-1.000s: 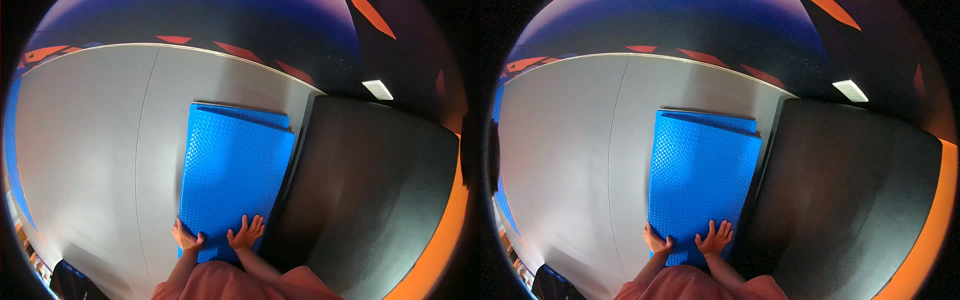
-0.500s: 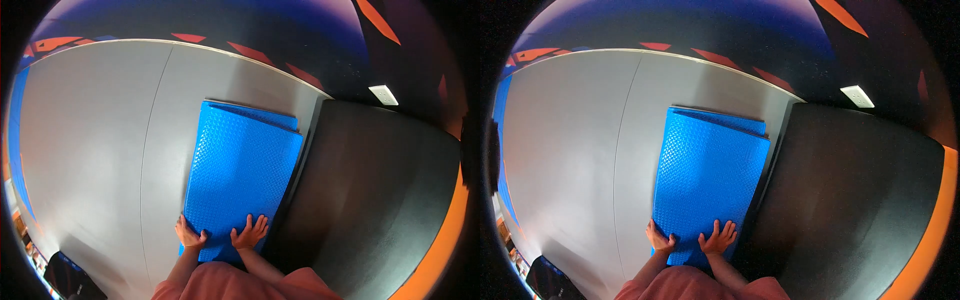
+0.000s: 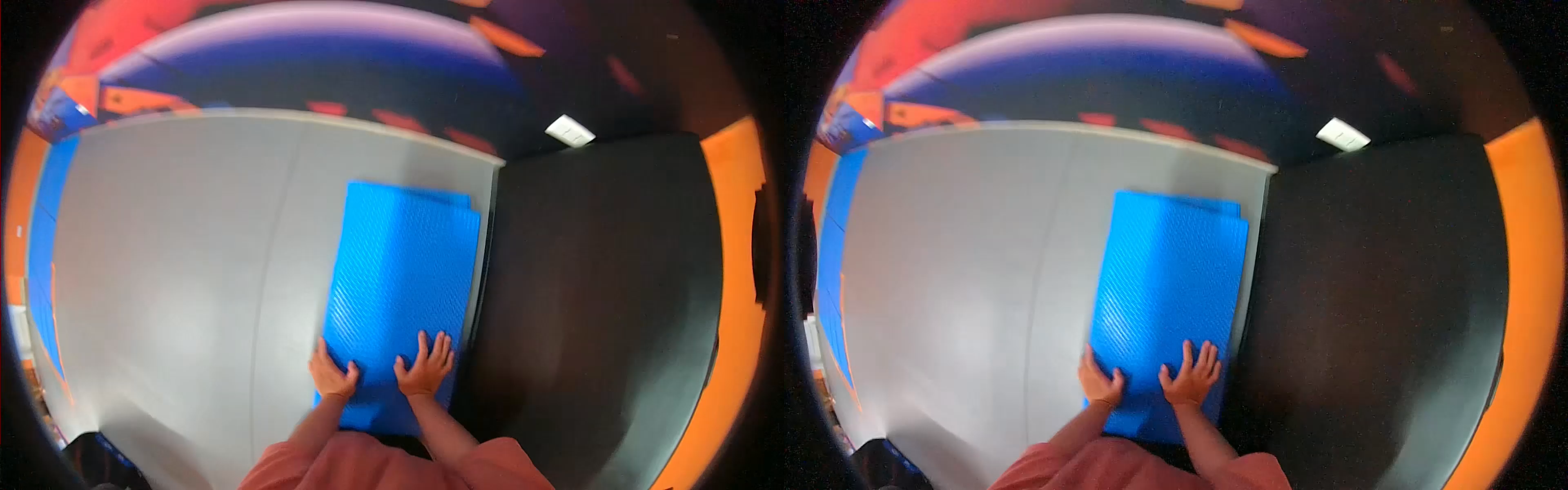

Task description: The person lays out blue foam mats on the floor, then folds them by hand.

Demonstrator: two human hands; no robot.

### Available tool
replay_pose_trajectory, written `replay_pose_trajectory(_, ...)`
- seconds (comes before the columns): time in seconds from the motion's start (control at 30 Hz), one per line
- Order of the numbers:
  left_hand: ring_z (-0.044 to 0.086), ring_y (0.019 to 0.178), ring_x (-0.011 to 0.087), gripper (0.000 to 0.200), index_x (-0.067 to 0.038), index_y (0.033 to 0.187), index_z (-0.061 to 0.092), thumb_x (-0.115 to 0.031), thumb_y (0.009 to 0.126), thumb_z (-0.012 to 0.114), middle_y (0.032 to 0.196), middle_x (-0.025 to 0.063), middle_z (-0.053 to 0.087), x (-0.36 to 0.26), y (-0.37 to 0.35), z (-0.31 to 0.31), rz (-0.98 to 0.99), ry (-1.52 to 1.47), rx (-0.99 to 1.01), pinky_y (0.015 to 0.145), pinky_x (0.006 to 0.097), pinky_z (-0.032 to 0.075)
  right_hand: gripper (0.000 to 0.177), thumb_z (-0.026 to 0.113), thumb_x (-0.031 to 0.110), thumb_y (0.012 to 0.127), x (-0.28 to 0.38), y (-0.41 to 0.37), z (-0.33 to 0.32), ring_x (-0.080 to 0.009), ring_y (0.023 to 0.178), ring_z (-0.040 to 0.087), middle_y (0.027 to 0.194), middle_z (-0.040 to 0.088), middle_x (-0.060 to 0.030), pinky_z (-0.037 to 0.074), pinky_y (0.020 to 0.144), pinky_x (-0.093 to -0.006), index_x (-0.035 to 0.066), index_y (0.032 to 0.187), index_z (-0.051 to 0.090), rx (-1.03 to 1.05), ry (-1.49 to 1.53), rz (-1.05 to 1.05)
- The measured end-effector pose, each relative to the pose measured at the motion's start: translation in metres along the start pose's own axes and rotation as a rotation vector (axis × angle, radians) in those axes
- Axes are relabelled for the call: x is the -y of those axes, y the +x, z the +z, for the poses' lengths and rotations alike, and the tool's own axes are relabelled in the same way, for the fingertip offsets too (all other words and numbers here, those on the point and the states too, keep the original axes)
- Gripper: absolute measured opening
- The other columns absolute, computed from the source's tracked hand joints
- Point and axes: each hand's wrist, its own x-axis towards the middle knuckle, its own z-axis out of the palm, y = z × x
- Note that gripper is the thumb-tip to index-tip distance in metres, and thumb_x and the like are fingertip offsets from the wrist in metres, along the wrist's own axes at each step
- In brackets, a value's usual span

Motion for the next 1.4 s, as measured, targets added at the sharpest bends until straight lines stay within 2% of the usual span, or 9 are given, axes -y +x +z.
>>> replay_pose_trajectory(0.2, 0.049, 0.13, 0.0384, 0.096, 0.001, 0.155, 0.027, -0.049, 0.085, 0.069, 0.14, 0.0234, 0.049, -0.004, 0.003, -0.039, 0.047, 0.037, 0.006, 0.109, 0.0519, 0.038, 0.077, 0.064, 0.062, 0.087, -0.009, -0.038, -0.044, -0.0372, 0.146, 0.035, 0.154, 0.043, -0.0182, 0.025, 0.114, -0.06, 0.016, 0.147, 0.05, 0.171, 0.253, -0.034)
replay_pose_trajectory(0.23, 0.05, 0.132, 0.0378, 0.1, 0.001, 0.156, 0.024, -0.053, 0.086, 0.069, 0.143, 0.0237, 0.049, -0.004, 0.003, -0.053, -0.015, 0.066, 0.166, 0.11, 0.0516, 0.038, 0.075, 0.064, 0.063, 0.087, -0.015, -0.059, -0.063, -0.0349, 0.142, 0.041, 0.15, 0.05, -0.0151, 0.028, 0.111, -0.0583, 0.016, 0.144, 0.053, 0.414, 0.424, -0.001)
replay_pose_trajectory(0.33, 0.058, 0.128, 0.0355, 0.1, 0.003, 0.154, 0.03, -0.057, 0.086, 0.073, 0.145, 0.0234, 0.055, 0.083, -0.005, -0.034, -0.317, -0.154, 0.505, 0.112, 0.0485, 0.042, 0.064, 0.063, 0.061, 0.089, -0.017, -0.198, -0.1, -0.0333, 0.137, 0.047, 0.144, 0.056, -0.0119, 0.032, 0.108, -0.056, 0.018, 0.137, 0.059, 0.269, 0.421, -0.083)
replay_pose_trajectory(0.43, 0.065, 0.118, 0.0338, 0.084, 0.005, 0.145, 0.047, -0.049, 0.087, 0.076, 0.132, 0.0226, 0.065, 0.158, -0.049, -0.01, -0.139, -0.67, 0.766, 0.105, 0.0452, 0.048, 0.06, 0.063, 0.059, 0.09, -0.03, -0.33, -0.116, -0.0336, 0.139, 0.045, 0.146, 0.054, -0.0129, 0.031, 0.109, -0.0559, 0.02, 0.135, 0.061, 0.209, 0.213, -0.206)
replay_pose_trajectory(0.53, 0.069, 0.107, 0.0295, 0.066, 0.006, 0.131, 0.058, -0.04, 0.088, 0.077, 0.121, 0.0214, 0.07, 0.105, -0.09, -0.062, -0.193, -0.832, 0.489, 0.095, 0.0405, 0.054, 0.053, 0.065, 0.054, 0.09, -0.039, -0.367, -0.126, -0.0331, 0.138, 0.046, 0.147, 0.054, -0.0131, 0.033, 0.109, -0.0564, 0.019, 0.13, 0.065, 0.169, 0.153, -0.288)
replay_pose_trajectory(0.67, 0.06, 0.117, 0.0323, 0.074, 0.006, 0.141, 0.038, -0.034, 0.089, 0.072, 0.131, 0.0222, 0.06, -0.018, -0.16, -0.166, -0.387, -1.072, 0.571, 0.097, 0.0459, 0.051, 0.039, 0.057, 0.045, 0.097, -0.039, -0.353, -0.144, -0.0334, 0.13, 0.052, 0.138, 0.06, -0.0147, 0.036, 0.107, -0.0504, 0.017, 0.121, 0.07, 0.206, 0.475, -0.134)
replay_pose_trajectory(0.9, 0.056, 0.127, 0.0327, 0.059, 0.005, 0.143, 0.04, -0.026, 0.099, 0.062, 0.139, 0.0213, 0.056, 0.004, -0.243, -0.163, -0.282, -1.355, 0.574, 0.108, 0.0459, 0.046, 0.037, 0.057, 0.034, 0.099, -0.053, -0.35, -0.119, -0.0375, 0.115, 0.06, 0.123, 0.068, -0.0205, 0.042, 0.1, -0.0512, 0.003, 0.112, 0.073, 0.086, 0.616, -0.01)
replay_pose_trajectory(0.97, 0.06, 0.122, 0.0304, 0.049, 0.006, 0.138, 0.045, -0.022, 0.101, 0.061, 0.137, 0.0183, 0.057, 0.004, -0.29, -0.2, -0.543, -1.297, 0.547, 0.102, 0.0442, 0.053, 0.036, 0.058, 0.029, 0.098, -0.04, -0.359, -0.139, -0.0452, 0.103, 0.063, 0.107, 0.07, -0.0268, 0.047, 0.092, -0.05, -0.004, 0.104, 0.071, 0.041, 0.655, -0.013)
replay_pose_trajectory(1.4, 0.053, 0.127, 0.0352, 0.081, -0.001, 0.15, 0.01, -0.018, 0.097, 0.07, 0.144, 0.0278, 0.042, 0.038, -0.317, -0.169, -0.347, -1.287, 0.401, 0.106, 0.0456, 0.051, 0.037, 0.059, 0.031, 0.095, -0.055, -0.363, -0.127, -0.0457, 0.103, 0.061, 0.106, 0.067, -0.0277, 0.046, 0.089, -0.0516, -0.004, 0.101, 0.069, 0.023, 0.717, -0.04)
